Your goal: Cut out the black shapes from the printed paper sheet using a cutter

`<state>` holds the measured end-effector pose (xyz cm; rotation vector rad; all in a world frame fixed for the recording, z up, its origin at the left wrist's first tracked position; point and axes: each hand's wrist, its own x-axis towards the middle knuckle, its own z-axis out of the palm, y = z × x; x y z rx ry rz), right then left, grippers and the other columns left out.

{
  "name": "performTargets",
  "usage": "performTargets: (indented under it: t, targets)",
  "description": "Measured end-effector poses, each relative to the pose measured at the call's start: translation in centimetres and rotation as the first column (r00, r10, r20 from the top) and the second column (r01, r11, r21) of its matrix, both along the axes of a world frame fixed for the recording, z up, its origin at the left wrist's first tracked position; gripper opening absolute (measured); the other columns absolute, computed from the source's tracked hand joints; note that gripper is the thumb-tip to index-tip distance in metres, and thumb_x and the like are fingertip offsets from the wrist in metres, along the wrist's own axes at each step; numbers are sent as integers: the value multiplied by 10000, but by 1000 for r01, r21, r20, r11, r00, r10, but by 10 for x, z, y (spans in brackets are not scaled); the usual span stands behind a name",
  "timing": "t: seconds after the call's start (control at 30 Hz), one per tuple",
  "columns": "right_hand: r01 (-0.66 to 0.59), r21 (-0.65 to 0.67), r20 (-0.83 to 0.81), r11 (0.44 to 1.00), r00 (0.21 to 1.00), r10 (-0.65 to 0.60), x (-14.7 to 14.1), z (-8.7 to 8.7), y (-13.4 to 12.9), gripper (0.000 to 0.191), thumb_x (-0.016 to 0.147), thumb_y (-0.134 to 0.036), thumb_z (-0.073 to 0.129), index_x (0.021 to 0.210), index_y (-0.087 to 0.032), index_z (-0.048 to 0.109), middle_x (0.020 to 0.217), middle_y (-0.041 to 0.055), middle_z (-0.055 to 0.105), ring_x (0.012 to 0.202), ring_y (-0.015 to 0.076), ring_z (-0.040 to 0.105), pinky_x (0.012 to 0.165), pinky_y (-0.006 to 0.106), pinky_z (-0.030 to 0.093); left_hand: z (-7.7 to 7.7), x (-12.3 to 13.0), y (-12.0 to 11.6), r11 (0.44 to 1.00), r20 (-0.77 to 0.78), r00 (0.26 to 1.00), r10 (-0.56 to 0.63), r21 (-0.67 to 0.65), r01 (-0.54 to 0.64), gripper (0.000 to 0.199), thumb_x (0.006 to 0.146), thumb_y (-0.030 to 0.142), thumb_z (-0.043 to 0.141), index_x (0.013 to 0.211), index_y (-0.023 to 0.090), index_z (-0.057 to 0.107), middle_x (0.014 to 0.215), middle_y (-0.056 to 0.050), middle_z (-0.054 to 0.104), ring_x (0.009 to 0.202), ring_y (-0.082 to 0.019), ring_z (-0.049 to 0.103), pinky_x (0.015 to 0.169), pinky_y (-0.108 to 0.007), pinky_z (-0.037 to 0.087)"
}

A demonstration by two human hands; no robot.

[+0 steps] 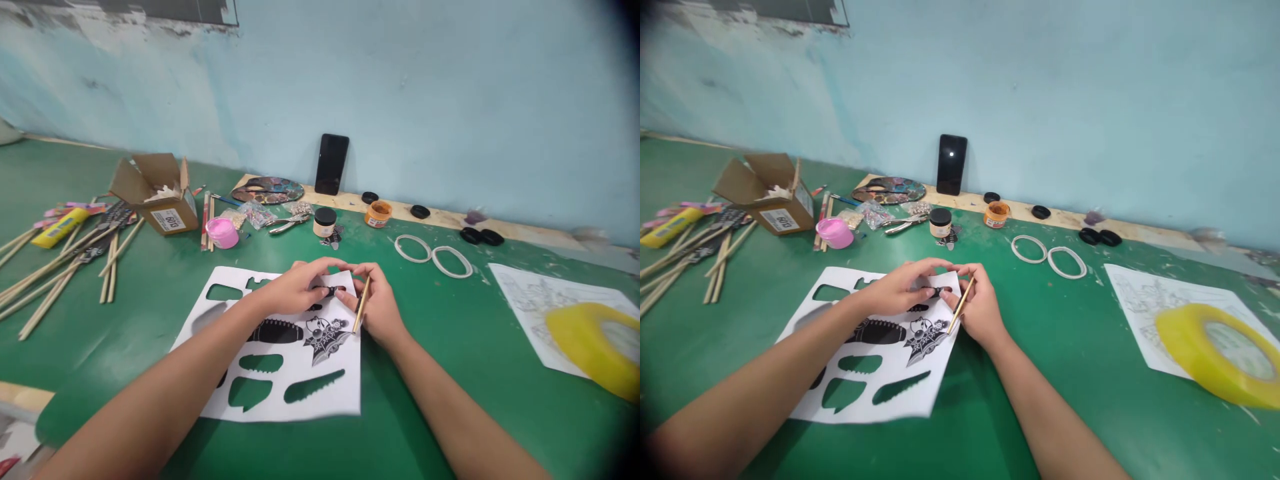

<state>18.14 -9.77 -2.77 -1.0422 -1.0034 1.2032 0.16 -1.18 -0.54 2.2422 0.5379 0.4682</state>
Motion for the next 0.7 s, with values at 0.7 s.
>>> performTargets:
  t: [0.7]
  targets:
    - [77,31,189,997,978,-82,4,-9,5,362,696,-228,738,954,-243,484,959,17,629,773,161,622,715,287,518,-10,0,6,984,44,992,121,127,-126,440,928,211,494,1365,193,450,1146,-88,571,979,-193,571,825,-319,461]
